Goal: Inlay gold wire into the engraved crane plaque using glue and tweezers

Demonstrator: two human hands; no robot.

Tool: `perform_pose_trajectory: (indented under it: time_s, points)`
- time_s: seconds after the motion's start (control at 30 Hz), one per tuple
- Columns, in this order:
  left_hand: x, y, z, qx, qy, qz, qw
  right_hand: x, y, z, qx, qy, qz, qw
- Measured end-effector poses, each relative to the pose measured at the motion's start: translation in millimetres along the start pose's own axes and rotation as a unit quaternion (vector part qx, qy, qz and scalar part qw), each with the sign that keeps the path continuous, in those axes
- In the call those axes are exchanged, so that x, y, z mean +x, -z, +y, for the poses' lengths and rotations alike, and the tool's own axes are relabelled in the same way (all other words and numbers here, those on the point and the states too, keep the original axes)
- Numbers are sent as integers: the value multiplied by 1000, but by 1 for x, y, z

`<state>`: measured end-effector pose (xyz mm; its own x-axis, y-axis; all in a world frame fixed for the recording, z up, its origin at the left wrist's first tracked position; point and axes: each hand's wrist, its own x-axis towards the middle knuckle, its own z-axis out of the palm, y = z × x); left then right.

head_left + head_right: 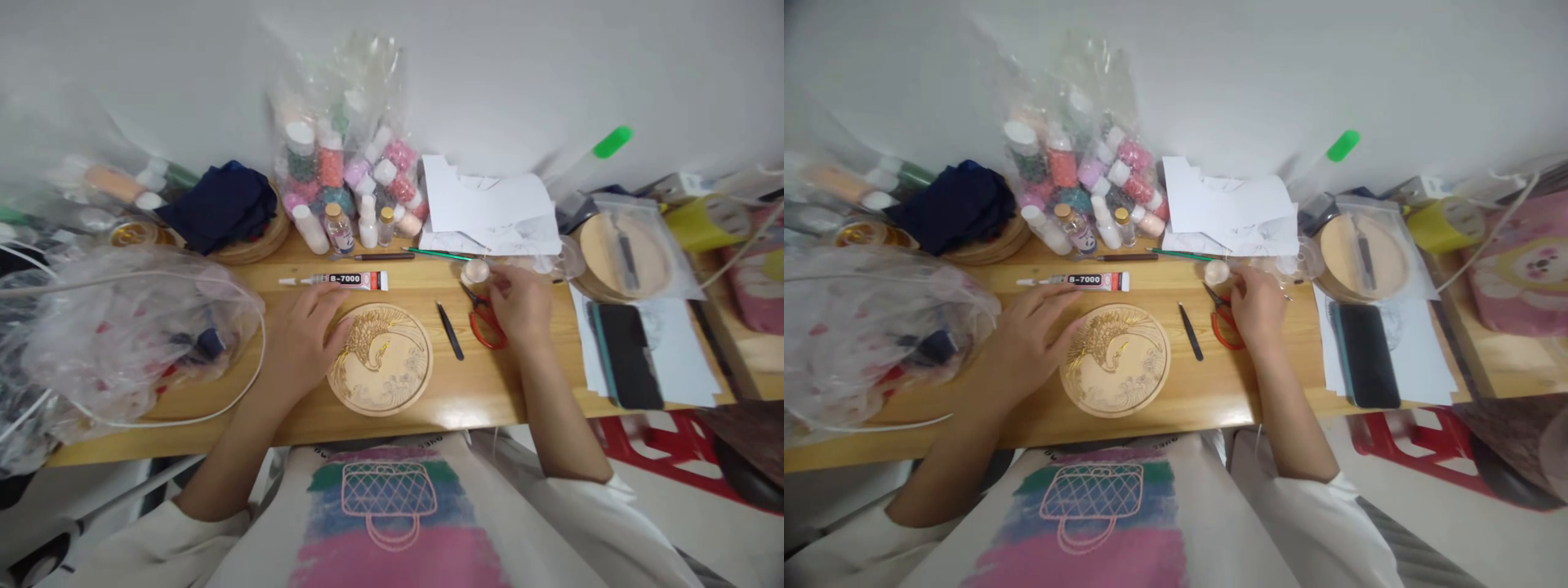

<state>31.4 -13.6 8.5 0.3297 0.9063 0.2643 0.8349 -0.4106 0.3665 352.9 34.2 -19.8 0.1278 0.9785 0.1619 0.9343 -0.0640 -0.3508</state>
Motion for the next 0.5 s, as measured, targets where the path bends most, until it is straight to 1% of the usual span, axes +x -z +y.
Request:
perform_pose_trajectory:
  time_s: [0.07,0.13,0.17,0.2,0.27,0.33,0.37,0.4,0.43,0.5]
  points:
    - [-1,1,1,-5,3,0,1000,-2,6,2,9,-4,20,1000]
    - [-2,4,1,-10,7,7,1000,-10,19,1,28,2,54,998]
    - [-4,6,2,-17,11,7,1000,-17,27,-2,38,17,71,997]
    - [-5,9,3,-30,16,5,999,-25,36,-6,49,43,74,995]
    - [-8,15,9,-79,29,-9,996,-43,54,-18,81,119,24,989]
    - [-12,21,19,-151,29,-34,988,-62,66,-33,146,226,-72,960]
    - [-13,23,25,-183,13,-45,982,-70,68,-40,174,267,-120,940]
    - [-15,24,30,-208,-11,-69,976,-77,69,-45,201,294,-162,920]
    - [-16,23,36,-225,-36,-95,969,-83,67,-49,230,306,-199,902]
    - [-17,20,44,-235,-68,-140,959,-90,62,-52,283,292,-240,882]
